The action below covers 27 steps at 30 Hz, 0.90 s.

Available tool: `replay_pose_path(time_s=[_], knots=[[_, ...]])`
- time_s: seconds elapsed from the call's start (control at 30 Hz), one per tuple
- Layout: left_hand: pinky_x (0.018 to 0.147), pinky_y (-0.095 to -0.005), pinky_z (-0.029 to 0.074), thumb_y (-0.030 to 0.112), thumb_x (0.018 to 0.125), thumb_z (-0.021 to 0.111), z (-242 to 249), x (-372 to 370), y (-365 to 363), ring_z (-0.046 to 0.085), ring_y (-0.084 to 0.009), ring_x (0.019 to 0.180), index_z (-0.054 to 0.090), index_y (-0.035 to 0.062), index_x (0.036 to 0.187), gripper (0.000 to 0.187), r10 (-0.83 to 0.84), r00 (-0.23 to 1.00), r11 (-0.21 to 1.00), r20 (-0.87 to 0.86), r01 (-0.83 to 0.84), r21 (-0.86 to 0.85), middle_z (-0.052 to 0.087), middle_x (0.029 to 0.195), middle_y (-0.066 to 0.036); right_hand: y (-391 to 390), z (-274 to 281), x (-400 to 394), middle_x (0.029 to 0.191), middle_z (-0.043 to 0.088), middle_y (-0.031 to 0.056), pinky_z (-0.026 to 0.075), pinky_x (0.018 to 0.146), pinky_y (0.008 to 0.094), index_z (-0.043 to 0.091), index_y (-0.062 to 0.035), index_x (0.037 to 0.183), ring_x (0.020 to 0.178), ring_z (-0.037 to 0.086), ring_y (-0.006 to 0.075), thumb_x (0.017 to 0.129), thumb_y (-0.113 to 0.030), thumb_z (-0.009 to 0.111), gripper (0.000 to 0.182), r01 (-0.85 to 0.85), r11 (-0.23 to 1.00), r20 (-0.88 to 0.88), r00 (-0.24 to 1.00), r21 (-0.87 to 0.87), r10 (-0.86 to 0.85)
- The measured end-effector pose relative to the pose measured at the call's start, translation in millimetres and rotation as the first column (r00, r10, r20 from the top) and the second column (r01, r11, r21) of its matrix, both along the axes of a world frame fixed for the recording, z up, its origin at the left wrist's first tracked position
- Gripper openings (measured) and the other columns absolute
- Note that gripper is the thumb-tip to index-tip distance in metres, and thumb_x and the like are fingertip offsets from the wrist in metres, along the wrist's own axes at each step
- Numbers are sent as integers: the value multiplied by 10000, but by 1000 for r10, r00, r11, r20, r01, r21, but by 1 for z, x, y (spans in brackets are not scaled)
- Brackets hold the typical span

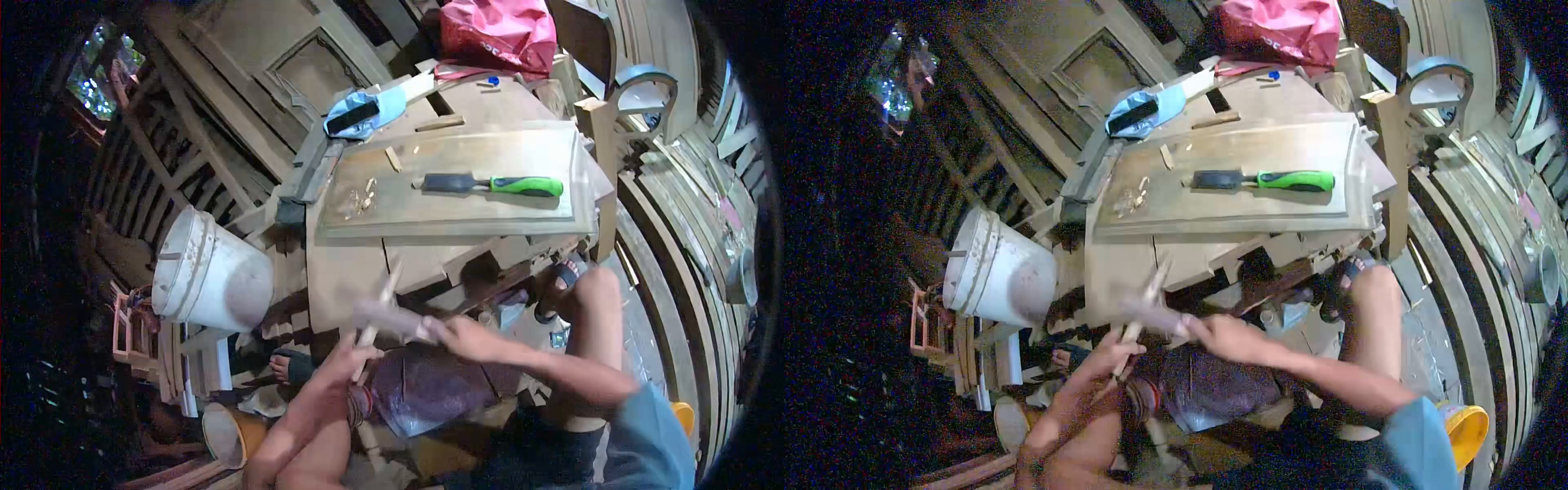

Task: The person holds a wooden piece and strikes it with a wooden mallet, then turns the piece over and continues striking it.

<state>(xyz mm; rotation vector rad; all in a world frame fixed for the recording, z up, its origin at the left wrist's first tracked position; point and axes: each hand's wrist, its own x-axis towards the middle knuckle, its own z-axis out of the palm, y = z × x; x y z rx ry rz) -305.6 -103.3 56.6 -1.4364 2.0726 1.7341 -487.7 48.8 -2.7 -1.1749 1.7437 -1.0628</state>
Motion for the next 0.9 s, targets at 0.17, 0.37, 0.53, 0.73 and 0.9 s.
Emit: replay_pose_path(time_s=[0.17, 0.37, 0.53, 0.73, 0.9], knots=[[467, -267, 500, 121, 794, 568, 8, 2, 4, 563, -133, 586, 507, 28, 1058, 287, 160, 985, 886, -67, -113, 450, 543, 756, -39, -18, -1, -17, 746, 613, 238, 461, 709, 423, 598, 69, 843, 719, 618, 358, 903, -570, 271, 720, 102, 971, 180, 973, 216, -142], [482, -297, 522, 179, 836, 574, 1, 6, -4, 578, -159, 572, 490, 28, 1016, 248, 126, 989, 921, -81, -86, 380, 560, 768, -66, -6, 2, -7, 887, 605, 86, 412, 764, 297, 574, -11, 1074, 822, 527, 157, 937, -462, 341, 526, -187, 970, 320, 938, 156, 130], [469, -301, 503, 150, 858, 552, 6, 6, -3, 584, -186, 547, 476, 7, 1031, 236, 1, 995, 975, -102, 21, 220, 579, 737, -100, -14, -20, -10, 900, 621, 169, 411, 822, 387, 593, -26, 1009, 875, 569, 337, 920, -523, 276, 596, -190, 980, 192, 965, 57, 176], [484, -284, 475, 139, 861, 557, -4, 13, -10, 584, -176, 553, 487, 4, 1025, 224, -147, 987, 980, -70, 155, 126, 596, 730, -97, -11, -53, 5, 724, 603, 157, 453, 705, 406, 570, 37, 947, 714, 597, 267, 928, -477, 297, 583, -193, 964, 17, 980, -185, 199], [463, -296, 464, 140, 855, 557, 2, 13, -3, 575, -161, 529, 511, 0, 987, 198, -112, 989, 987, -93, 121, 105, 589, 709, -85, -17, 3, -25, 828, 611, 132, 432, 755, 371, 574, 37, 999, 776, 538, 221, 942, -458, 311, 563, 4, 973, 415, 904, 231, -102]])
